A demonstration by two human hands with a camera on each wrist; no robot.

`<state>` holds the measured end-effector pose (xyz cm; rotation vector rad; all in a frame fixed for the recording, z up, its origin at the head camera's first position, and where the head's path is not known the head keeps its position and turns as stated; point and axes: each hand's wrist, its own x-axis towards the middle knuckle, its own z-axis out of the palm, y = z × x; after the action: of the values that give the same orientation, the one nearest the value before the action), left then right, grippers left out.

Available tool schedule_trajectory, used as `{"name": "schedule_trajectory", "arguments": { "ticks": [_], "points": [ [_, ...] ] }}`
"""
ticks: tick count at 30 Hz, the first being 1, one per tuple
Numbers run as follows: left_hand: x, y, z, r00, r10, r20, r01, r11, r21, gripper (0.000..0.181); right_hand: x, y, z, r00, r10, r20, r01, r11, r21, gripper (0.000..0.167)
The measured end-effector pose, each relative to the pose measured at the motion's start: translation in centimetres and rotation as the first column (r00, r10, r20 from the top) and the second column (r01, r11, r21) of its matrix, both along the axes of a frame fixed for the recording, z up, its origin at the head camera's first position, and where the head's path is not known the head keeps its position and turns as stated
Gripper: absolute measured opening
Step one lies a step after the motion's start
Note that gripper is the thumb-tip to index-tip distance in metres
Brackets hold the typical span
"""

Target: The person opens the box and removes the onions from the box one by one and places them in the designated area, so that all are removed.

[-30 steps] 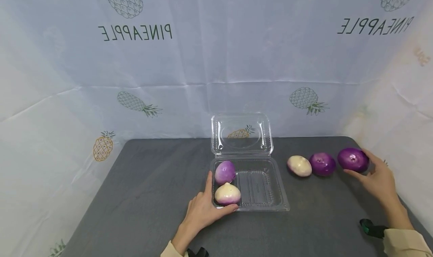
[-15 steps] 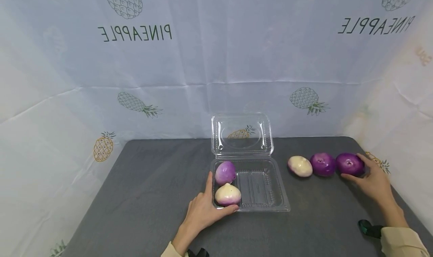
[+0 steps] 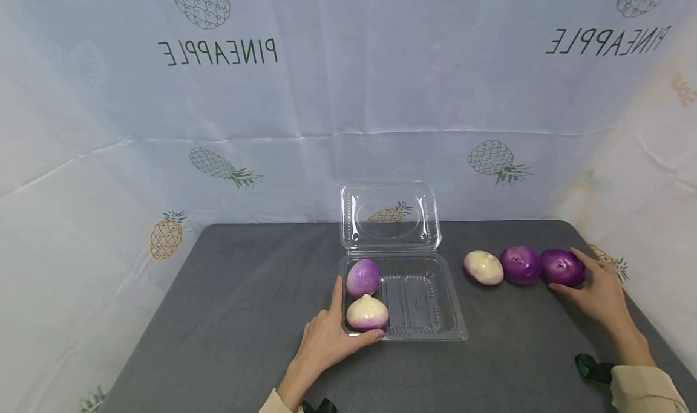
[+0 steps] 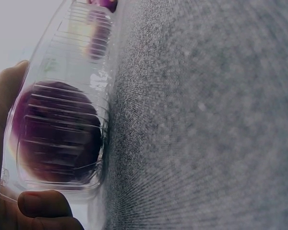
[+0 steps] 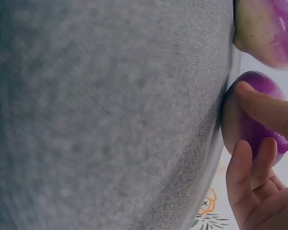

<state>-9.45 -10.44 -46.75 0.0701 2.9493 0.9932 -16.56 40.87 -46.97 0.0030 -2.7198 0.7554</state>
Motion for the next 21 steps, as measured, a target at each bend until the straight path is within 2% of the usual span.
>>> {"name": "schedule_trajectory", "arguments": {
  "ticks": [3,10,16,21],
  "points": [
    [0.01,0.0,0.02,1.0,-0.001,0.003,0.001,1.0,0.002,0.138,-0.04,0.11,0.02,1.0,0.01,-0.012,-0.01,1.0,0.002,0.095],
    [-0.06,-0.01,0.01,1.0,0.003,0.011,-0.003,1.0,-0.001,0.138,0.04,0.14,0.27,0.998,-0.047,0.052,0.048,0.999,-0.02,0.086],
    [-0.09,-0.03,0.0,1.0,0.004,0.006,-0.004,1.0,-0.003,0.138,0.0,-0.19,0.37,0.998,-0.055,0.019,0.055,0.998,-0.013,0.082],
    [-0.06,0.0,0.02,1.0,0.008,0.004,-0.008,1.0,-0.008,0.138,0.03,-0.44,0.51,0.998,-0.058,0.04,0.058,0.998,-0.013,0.081]
  ]
}}
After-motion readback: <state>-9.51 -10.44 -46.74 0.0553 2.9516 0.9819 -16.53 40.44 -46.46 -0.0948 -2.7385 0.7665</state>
